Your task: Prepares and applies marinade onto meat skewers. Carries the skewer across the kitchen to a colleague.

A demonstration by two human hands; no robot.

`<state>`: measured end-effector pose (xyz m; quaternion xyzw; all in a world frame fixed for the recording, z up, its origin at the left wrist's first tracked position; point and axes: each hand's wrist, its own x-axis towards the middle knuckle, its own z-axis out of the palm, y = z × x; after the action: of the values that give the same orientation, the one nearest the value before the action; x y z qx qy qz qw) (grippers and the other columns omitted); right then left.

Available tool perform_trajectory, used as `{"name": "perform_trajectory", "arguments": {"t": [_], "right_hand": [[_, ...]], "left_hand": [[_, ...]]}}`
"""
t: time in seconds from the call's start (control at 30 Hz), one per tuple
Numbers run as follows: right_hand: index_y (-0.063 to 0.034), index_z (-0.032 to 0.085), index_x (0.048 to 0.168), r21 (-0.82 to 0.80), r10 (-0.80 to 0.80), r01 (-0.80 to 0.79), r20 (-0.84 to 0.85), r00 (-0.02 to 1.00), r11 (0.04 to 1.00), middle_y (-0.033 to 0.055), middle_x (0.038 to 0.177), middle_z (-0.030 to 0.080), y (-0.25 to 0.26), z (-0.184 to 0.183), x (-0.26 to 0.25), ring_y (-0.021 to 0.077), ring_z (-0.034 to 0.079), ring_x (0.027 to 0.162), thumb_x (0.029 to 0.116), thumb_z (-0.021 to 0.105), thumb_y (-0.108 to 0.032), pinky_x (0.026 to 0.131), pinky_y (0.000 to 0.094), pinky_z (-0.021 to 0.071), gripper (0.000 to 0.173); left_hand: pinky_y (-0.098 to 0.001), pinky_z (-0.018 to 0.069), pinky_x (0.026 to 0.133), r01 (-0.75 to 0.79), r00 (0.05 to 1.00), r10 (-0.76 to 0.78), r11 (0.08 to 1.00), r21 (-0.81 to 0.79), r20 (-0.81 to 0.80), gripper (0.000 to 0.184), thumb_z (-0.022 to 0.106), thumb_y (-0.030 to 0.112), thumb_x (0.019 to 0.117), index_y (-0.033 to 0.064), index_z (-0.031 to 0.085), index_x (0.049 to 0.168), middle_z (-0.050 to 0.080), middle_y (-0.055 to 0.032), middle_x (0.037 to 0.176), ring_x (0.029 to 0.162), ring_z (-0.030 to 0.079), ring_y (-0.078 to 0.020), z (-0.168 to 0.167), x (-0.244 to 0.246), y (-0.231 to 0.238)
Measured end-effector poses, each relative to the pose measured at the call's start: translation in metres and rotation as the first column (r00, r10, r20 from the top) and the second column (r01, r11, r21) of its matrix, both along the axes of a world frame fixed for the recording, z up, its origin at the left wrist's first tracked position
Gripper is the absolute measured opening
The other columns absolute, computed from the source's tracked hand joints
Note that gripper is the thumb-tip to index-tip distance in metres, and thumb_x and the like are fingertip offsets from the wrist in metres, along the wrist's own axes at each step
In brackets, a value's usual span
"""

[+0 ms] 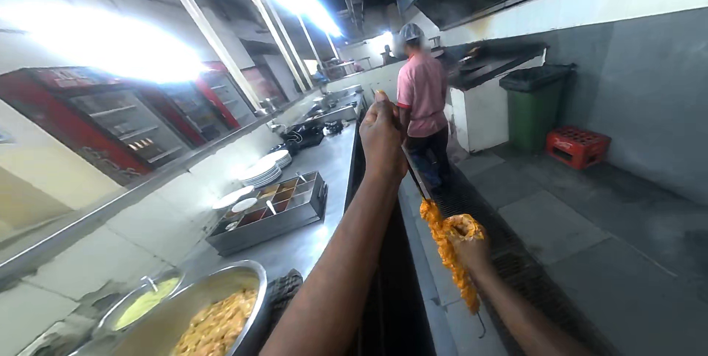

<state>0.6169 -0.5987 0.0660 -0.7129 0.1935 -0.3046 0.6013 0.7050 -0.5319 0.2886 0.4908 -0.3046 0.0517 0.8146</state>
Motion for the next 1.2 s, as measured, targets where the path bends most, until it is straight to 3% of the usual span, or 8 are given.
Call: {"name": "perform_trajectory", "arguments": {"t": [0.2,0.33,0.43,0.67,0.87,0.93,1.07,1.2], "right_hand": [[0.0026,0.064,0.116,0.481,0.125,-0.177,0.139,0.982,0.859,0.011,0.102,0.067,-0.025,-0.004,0.009,0.0158,0.066,0.087,0.1007,0.057,0.0,0.083,0.0318,0.0572,0.017],[0.0023,0.067,0.117,0.216,0.156,-0.168,0.071,0.985,0.962,0.0123,0.107,0.07,-0.007,-0.012,-0.008,0.015,0.068,0.094,0.0924,0.071,-0.005,0.088,0.0317,0.0569,0.026],[0.0042,0.071,0.106,0.038,0.081,-0.084,0.075,0.994,0.996,0.015,0.104,0.07,0.009,-0.024,-0.012,0.0145,0.068,0.093,0.0856,0.076,-0.005,0.087,0.0287,0.0561,0.023],[0.0066,0.071,0.104,0.057,0.012,-0.025,0.214,0.977,0.998,0.0144,0.102,0.072,0.022,-0.058,-0.018,0.0107,0.069,0.093,0.0855,0.073,-0.005,0.087,0.0229,0.0565,0.022],[0.0044,0.069,0.114,0.24,0.052,-0.055,0.019,0.998,0.969,0.0136,0.105,0.071,0.01,-0.054,-0.023,0.0111,0.068,0.092,0.0943,0.067,-0.007,0.085,0.0257,0.0562,0.023],[0.0072,0.068,0.117,0.214,0.032,-0.036,0.021,0.999,0.976,0.0179,0.111,0.07,0.01,-0.048,-0.029,0.0145,0.068,0.099,0.0937,0.065,-0.004,0.09,0.0276,0.0546,0.026],[0.0042,0.071,0.108,0.061,0.062,-0.06,-0.037,0.997,0.996,0.014,0.101,0.073,0.011,-0.044,-0.02,0.0134,0.069,0.091,0.0891,0.073,-0.007,0.086,0.028,0.056,0.022],[0.0043,0.069,0.11,0.121,0.125,-0.111,-0.111,0.986,0.986,0.0158,0.104,0.07,-0.004,-0.033,-0.014,0.0188,0.067,0.096,0.089,0.072,-0.003,0.09,0.0341,0.0551,0.023]], "left_hand": [[-0.0164,0.0384,0.047,0.053,0.999,-0.053,0.998,0.018,-0.009,0.043,0.032,0.029,0.1133,0.0195,0.046,0.074,0.04,0.0098,0.055,0.045,0.039,-0.0018,0.0,0.005,0.003],[-0.0163,0.0345,0.046,-0.004,1.0,0.005,0.999,0.035,-0.03,0.041,0.034,0.031,0.113,0.0196,0.047,0.076,0.04,0.0097,0.056,0.045,0.037,-0.0017,-0.001,0.007,-0.002],[-0.0163,0.0349,0.046,-0.047,0.998,0.049,0.997,0.061,-0.041,0.039,0.035,0.033,0.1127,0.0193,0.047,0.079,0.042,0.009,0.06,0.047,0.038,-0.0016,-0.003,0.005,-0.005],[-0.0174,0.0355,0.045,-0.145,0.986,0.149,0.988,0.061,-0.072,0.039,0.038,0.034,0.112,0.0191,0.048,0.078,0.041,0.0091,0.057,0.045,0.039,-0.0022,-0.002,0.0,-0.005],[-0.0164,0.0361,0.045,-0.168,0.984,0.171,0.984,0.059,-0.051,0.037,0.037,0.034,0.1123,0.0195,0.047,0.08,0.042,0.0089,0.059,0.046,0.039,-0.0018,0.006,-0.004,-0.002],[-0.0163,0.0356,0.045,-0.171,0.983,0.174,0.984,0.053,-0.049,0.039,0.037,0.034,0.1123,0.0199,0.047,0.078,0.04,0.0096,0.057,0.045,0.038,-0.0016,0.007,-0.006,-0.001],[-0.0162,0.0364,0.046,-0.168,0.984,0.171,0.985,0.046,-0.057,0.038,0.036,0.032,0.1127,0.0194,0.047,0.078,0.041,0.0092,0.057,0.045,0.039,-0.0017,0.009,-0.011,-0.003],[-0.0169,0.0373,0.046,-0.144,0.988,0.147,0.988,0.06,-0.05,0.039,0.037,0.034,0.1122,0.0196,0.048,0.078,0.041,0.0093,0.056,0.045,0.039,-0.0021,0.011,-0.013,-0.001]]}}
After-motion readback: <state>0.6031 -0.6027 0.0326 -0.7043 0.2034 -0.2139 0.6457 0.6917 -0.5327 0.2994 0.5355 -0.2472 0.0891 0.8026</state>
